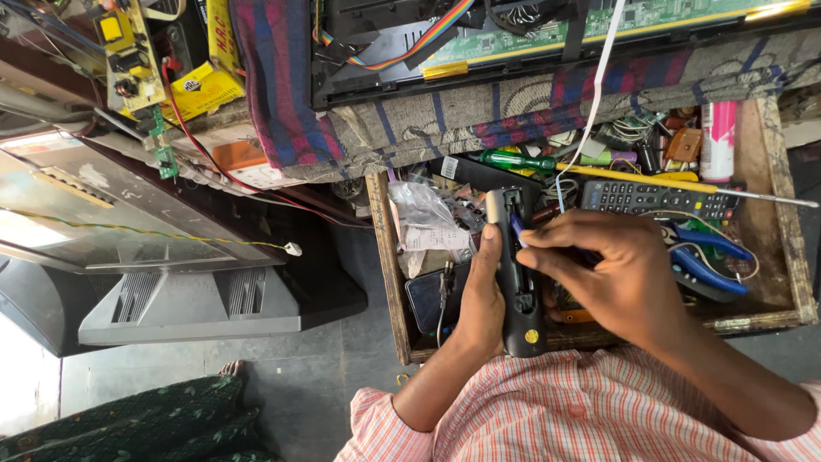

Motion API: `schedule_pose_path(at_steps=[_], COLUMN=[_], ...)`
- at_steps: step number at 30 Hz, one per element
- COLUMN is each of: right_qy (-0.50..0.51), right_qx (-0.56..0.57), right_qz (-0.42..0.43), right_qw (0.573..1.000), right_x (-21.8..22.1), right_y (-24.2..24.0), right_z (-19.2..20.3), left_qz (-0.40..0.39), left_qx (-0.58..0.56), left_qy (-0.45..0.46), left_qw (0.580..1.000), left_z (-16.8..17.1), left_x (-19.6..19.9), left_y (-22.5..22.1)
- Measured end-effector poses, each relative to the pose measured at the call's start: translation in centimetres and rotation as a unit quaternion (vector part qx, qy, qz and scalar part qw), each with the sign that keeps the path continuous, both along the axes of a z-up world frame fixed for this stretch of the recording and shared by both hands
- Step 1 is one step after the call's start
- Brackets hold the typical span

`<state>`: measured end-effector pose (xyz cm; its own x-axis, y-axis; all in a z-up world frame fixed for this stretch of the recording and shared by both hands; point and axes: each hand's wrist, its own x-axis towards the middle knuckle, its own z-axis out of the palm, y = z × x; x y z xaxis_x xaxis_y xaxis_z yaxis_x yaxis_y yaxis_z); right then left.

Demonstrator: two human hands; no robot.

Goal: The person opens a black power adapter, connects a white cable to a television, and uses a remote control to navigate the TV's menu. They then connect a red RCA cable to the back of the TV and continue adjusting settings.

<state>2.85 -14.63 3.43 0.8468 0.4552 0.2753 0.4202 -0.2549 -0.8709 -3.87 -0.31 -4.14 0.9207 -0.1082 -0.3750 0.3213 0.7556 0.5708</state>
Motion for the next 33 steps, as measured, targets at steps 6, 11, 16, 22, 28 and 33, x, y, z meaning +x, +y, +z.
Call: schedule_pose_path(at_steps=[6,11,16,22,28,33], right_qy=[-0.113,-0.042,0.225,0.15,0.044,-0.048], right_qx=[-0.083,-0.002,0.061,0.043,0.15,0.097], right_qz=[0.016,-0.018,0.028,0.04,0.019,-0.005], right_qw=[0.99,0.999,0.972,0.987,0.987,0.994], right_x=[0.1,1.1,1.9,2.4,-1.0,-2.4], right_y=[0.7,0.2,-0.1,-0.9,-0.5,1.2], right_z=[0.5,0.9,-0.1,1.1,1.5,-0.5], left_qz=[-0.016,-0.056,-0.075,-0.044,-0.035,0.022], left_qx=[0.0,0.075,0.108,-0.026,-0.018,-0.108], left_qy=[0.008,-0.023,-0.031,0.05,0.033,0.01], left_qw=[1.0,0.995,0.991,0.997,0.999,0.994], left_z=[0.4,1.2,1.3,0.2,-0.4,0.0], left_x=[-0.1,-0.4,-0.6,0.0,0.0,-0.2], left_y=[-0.2,-0.2,-0.5,-0.6,-0.1,-0.6])
